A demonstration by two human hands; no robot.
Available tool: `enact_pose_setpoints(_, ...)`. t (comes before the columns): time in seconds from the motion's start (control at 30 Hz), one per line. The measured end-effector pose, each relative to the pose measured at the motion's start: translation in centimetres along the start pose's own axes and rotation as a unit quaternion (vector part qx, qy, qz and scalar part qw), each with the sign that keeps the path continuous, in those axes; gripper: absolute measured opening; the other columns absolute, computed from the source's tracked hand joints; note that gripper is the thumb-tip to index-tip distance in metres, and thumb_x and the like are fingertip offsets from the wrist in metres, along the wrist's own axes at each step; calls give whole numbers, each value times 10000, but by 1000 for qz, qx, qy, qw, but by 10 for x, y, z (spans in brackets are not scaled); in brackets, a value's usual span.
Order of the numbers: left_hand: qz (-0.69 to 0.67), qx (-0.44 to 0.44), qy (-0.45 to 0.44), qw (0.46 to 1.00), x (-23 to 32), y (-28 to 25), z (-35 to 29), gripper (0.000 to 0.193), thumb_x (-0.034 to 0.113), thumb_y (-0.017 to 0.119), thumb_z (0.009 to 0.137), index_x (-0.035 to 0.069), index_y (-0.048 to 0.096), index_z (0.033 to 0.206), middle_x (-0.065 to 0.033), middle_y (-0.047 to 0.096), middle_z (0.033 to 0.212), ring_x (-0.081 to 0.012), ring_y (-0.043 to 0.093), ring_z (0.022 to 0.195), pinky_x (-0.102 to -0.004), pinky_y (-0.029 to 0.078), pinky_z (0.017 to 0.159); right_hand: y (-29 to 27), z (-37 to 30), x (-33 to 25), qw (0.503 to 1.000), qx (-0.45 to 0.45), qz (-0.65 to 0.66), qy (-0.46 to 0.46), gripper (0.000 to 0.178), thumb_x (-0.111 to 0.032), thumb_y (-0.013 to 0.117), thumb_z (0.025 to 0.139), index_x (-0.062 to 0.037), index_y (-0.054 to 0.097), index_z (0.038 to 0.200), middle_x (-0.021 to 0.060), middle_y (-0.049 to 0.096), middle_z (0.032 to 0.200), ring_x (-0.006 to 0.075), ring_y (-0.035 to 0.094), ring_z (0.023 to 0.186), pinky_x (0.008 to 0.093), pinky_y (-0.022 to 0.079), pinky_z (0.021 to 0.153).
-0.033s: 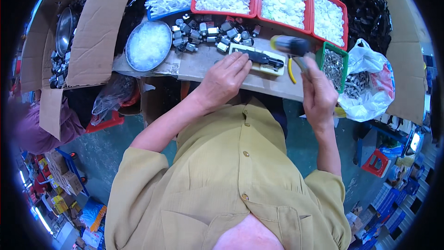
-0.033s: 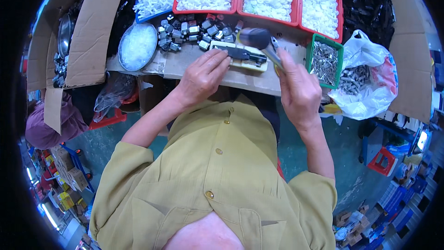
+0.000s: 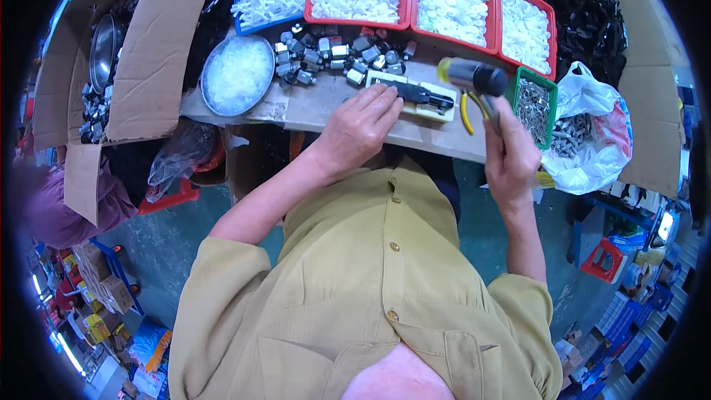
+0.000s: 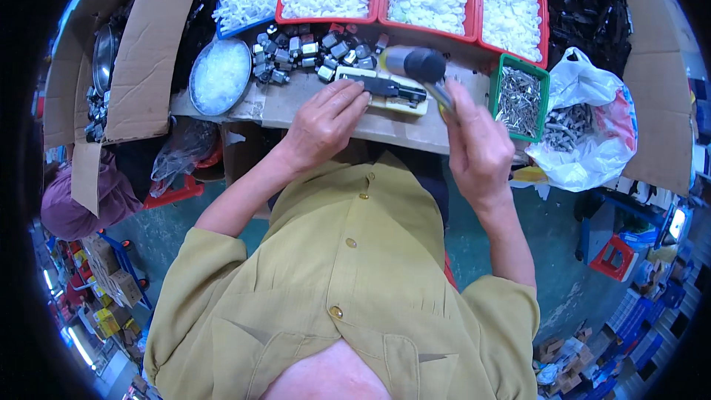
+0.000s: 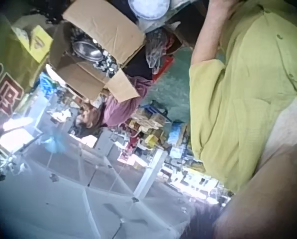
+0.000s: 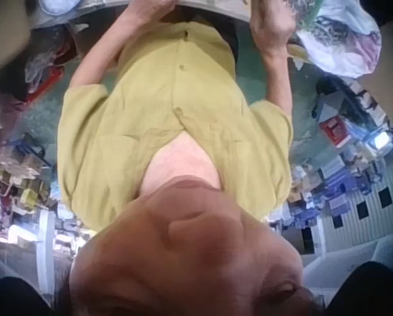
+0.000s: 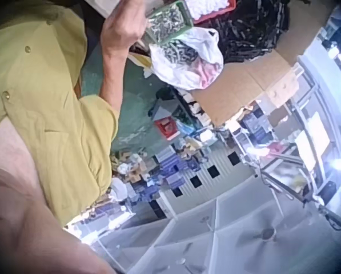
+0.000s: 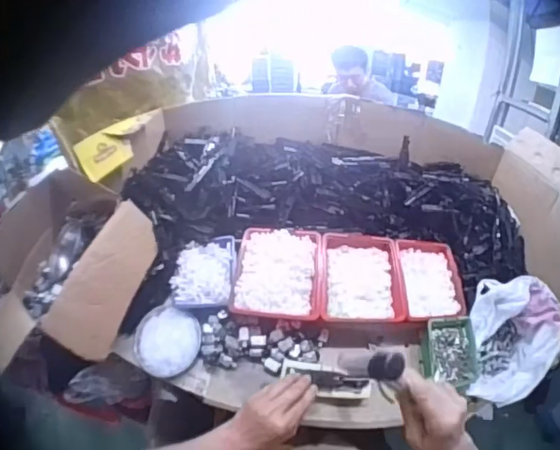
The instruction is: The person assembles small metal lock bodies by inserting pins and white plastic components into a wooden jig. They use pliers to adjust parts and a hammer to tap components into place, repeating the process for multiple units.
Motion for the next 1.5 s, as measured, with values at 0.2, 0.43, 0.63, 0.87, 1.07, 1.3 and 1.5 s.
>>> enact_pose_setpoints(0.2, -13, -24, 11, 1000, 0, 5, 14, 346, -15, 674, 738, -56, 664, 1081, -187, 654, 1154, -341, 638, 1103, -417, 541, 936, 4, -15, 19, 996, -78, -7, 46, 445, 23, 658, 881, -73, 624, 1315, 159, 684, 856, 321, 667, 691, 418, 517, 620)
enact_pose_setpoints(0.43, -14, -20, 29, 999, 6, 20, 28, 295, -16, 665, 758, -66, 679, 1049, -166, 655, 1101, -318, 641, 1078, -395, 540, 930, 1, -55, 48, 971, -170, -87, 147, 350, -31, 675, 905, -49, 660, 1254, 225, 711, 1038, 331, 727, 863, 401, 559, 750)
enact_pose_setpoints(0.63, -27, -28, 7, 999, 1, 20, 28, 270, 32, 728, 799, -40, 692, 1057, -145, 658, 1081, -305, 650, 1035, -396, 544, 886, -35, -19, 88, 982, -10, 21, 185, 266, -65, 643, 935, -3, 656, 1194, 187, 680, 921, 305, 679, 766, 387, 512, 696)
enact_pose_setpoints(0.87, 1, -57, -43, 997, -1, 20, 43, 436, 135, 766, 806, 4, 622, 1197, -139, 622, 1171, -346, 539, 1213, -469, 419, 1007, -32, 28, 211, 975, -52, -84, 201, 225, -134, 633, 940, 17, 684, 1099, 172, 612, 913, 315, 610, 825, 419, 464, 712)
enact_pose_setpoints(1.07, 19, -95, -47, 994, -3, 17, 45, 382, 113, 758, 802, 8, 632, 1147, -140, 639, 1133, -347, 551, 1196, -468, 422, 1004, -34, 45, 167, 970, -4, -220, 104, 156, -87, 625, 923, 3, 683, 1037, 170, 619, 952, 350, 615, 943, 458, 495, 787)
enact_pose_setpoints(1.3, -282, 30, -225, 932, -21, -10, 60, 308, 17, 697, 877, -16, 604, 1170, -104, 572, 1081, -231, 596, 1017, -327, 486, 900, 37, -11, 48, 975, -204, -21, 87, 334, -109, 728, 831, 78, 561, 1051, 241, 558, 1185, 389, 601, 1005, 455, 507, 903)
enact_pose_setpoints(1.5, -480, 44, -301, 823, -31, 9, 49, 186, -31, 645, 920, -12, 563, 1085, -36, 487, 1087, -83, 563, 923, -213, 467, 801, 47, -9, 49, 973, -193, -49, 116, 261, -51, 709, 734, 73, 614, 943, 239, 553, 1178, 389, 549, 1017, 463, 507, 821)
Point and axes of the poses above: each hand's wrist, its own z-axis towards the middle knuckle, its own y-axis out of the palm, x = y × z, the point moved 6 cm from there along z, towards the middle knuckle
